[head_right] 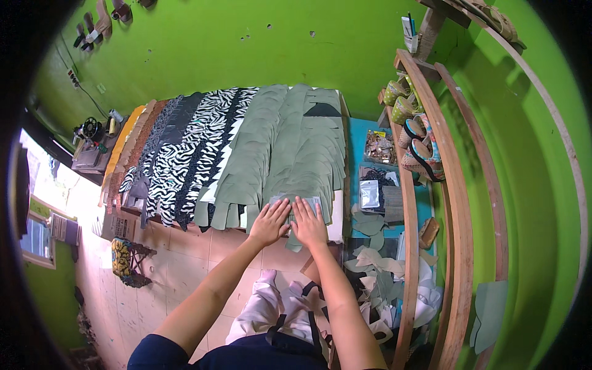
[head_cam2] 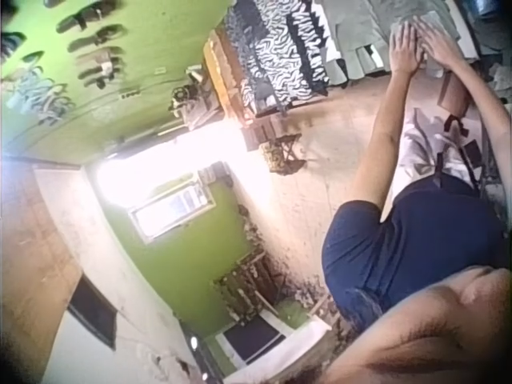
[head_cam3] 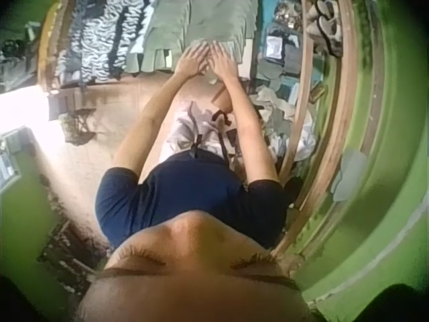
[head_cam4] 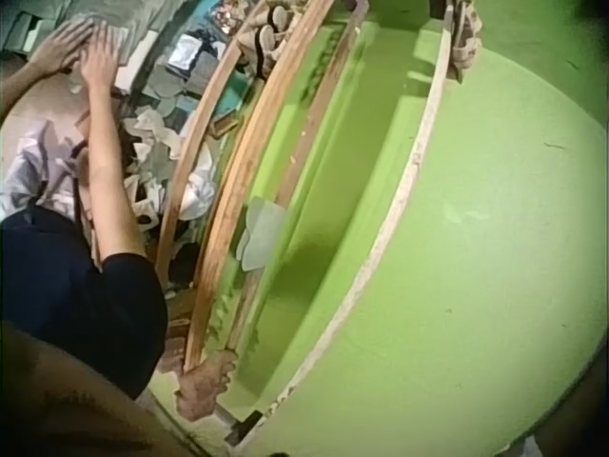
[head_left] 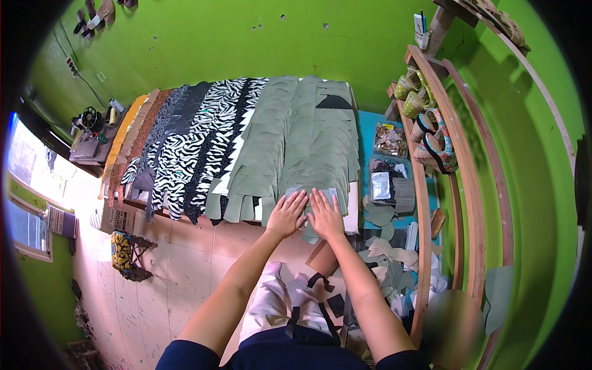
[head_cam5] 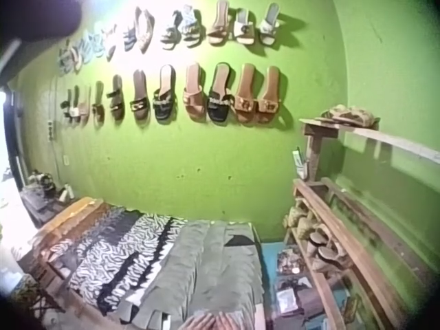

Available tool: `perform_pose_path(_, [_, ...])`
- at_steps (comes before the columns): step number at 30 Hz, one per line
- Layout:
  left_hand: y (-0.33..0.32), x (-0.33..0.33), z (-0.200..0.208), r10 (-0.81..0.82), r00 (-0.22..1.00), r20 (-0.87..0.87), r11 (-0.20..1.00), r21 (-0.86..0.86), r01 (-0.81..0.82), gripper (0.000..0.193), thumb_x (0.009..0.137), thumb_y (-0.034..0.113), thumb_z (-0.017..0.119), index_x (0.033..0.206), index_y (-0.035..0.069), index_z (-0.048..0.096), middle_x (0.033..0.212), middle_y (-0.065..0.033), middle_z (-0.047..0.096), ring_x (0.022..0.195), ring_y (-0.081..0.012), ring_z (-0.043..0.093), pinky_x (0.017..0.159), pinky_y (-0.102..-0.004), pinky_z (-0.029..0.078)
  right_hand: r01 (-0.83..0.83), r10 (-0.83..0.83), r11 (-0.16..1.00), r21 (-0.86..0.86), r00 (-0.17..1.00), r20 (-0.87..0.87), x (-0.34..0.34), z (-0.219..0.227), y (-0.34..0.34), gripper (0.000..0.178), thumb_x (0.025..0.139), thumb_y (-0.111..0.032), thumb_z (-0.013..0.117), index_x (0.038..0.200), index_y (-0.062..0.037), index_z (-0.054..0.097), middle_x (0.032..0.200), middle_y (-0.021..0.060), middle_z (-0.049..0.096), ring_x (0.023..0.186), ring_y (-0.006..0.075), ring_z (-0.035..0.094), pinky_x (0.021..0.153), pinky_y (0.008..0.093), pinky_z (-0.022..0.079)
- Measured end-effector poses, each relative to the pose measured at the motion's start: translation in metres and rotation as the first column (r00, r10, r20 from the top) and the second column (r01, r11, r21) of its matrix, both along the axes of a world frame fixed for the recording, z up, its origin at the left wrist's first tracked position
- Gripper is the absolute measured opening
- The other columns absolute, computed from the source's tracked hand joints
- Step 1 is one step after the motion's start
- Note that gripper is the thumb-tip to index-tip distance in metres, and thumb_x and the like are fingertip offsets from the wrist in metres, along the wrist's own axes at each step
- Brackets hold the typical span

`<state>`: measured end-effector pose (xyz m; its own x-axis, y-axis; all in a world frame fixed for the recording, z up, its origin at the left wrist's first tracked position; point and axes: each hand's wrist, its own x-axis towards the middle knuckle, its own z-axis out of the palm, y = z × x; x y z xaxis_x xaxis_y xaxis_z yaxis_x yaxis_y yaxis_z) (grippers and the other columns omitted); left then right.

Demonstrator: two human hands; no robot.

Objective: Inspecting and organizing cut leather and fabric components for shoe manufacturing.

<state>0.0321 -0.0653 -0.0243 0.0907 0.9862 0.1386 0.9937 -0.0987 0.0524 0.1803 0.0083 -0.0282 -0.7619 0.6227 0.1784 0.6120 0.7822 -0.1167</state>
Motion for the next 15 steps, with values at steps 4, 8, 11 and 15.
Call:
perform_pose_path(4, [0.001, -0.001, -0.001, -0.014, 1.000, -0.006, 1.000, 0.003, 0.014, 0.059, 0.085, 0.042, 0.033, 0.134, 0.011, 0.022, 0.141, -0.0045, 0.019, 0.129, -0.0193, 0.020, 0.103, -0.0388, 0.018, 0.036, -0.036, 0.999, 0.018, 0.999, 0.034, -0.002, 0.001, -0.001, 0.059, 0.082, -0.036, 0.043, 0.133, -0.0109, 0.025, 0.140, 0.0025, 0.020, 0.127, 0.0169, 0.024, 0.104, 0.0428, 0.016])
perform_pose_path(8, [-0.001, -0.007, 0.008, -0.023, 0.998, 0.059, 0.999, 0.046, 0.020, 0.054, 0.085, 0.036, 0.037, 0.131, 0.009, 0.029, 0.139, -0.0077, 0.021, 0.128, -0.0219, 0.022, 0.103, -0.0408, 0.018, 0.101, -0.100, 0.995, 0.026, 0.994, -0.038, 0.006, 0.003, -0.006, 0.057, 0.084, -0.035, 0.041, 0.133, -0.0104, 0.026, 0.140, 0.0040, 0.021, 0.127, 0.0181, 0.023, 0.104, 0.0444, 0.014])
perform_pose_path(11, [-0.011, -0.026, 0.010, -0.003, 0.985, 0.173, 0.993, 0.114, -0.017, 0.048, 0.084, 0.031, 0.041, 0.126, 0.009, 0.037, 0.138, -0.0107, 0.024, 0.126, -0.0236, 0.025, 0.102, -0.0433, 0.019, 0.338, -0.333, 0.941, 0.012, 0.932, -0.146, 0.024, 0.006, -0.020, 0.054, 0.084, -0.033, 0.040, 0.131, -0.0092, 0.028, 0.138, 0.0080, 0.025, 0.127, 0.0226, 0.023, 0.103, 0.0487, 0.013])
perform_pose_path(15, [-0.024, -0.037, 0.013, 0.035, 0.988, 0.150, 0.994, 0.099, -0.050, 0.047, 0.084, 0.029, 0.041, 0.126, 0.010, 0.037, 0.138, -0.0131, 0.023, 0.127, -0.0257, 0.023, 0.103, -0.0432, 0.018, 0.662, -0.651, 0.749, -0.011, 0.733, -0.199, 0.053, -0.014, -0.055, 0.056, 0.083, -0.028, 0.044, 0.132, -0.0084, 0.027, 0.139, 0.0119, 0.022, 0.128, 0.0259, 0.020, 0.101, 0.0512, 0.015])
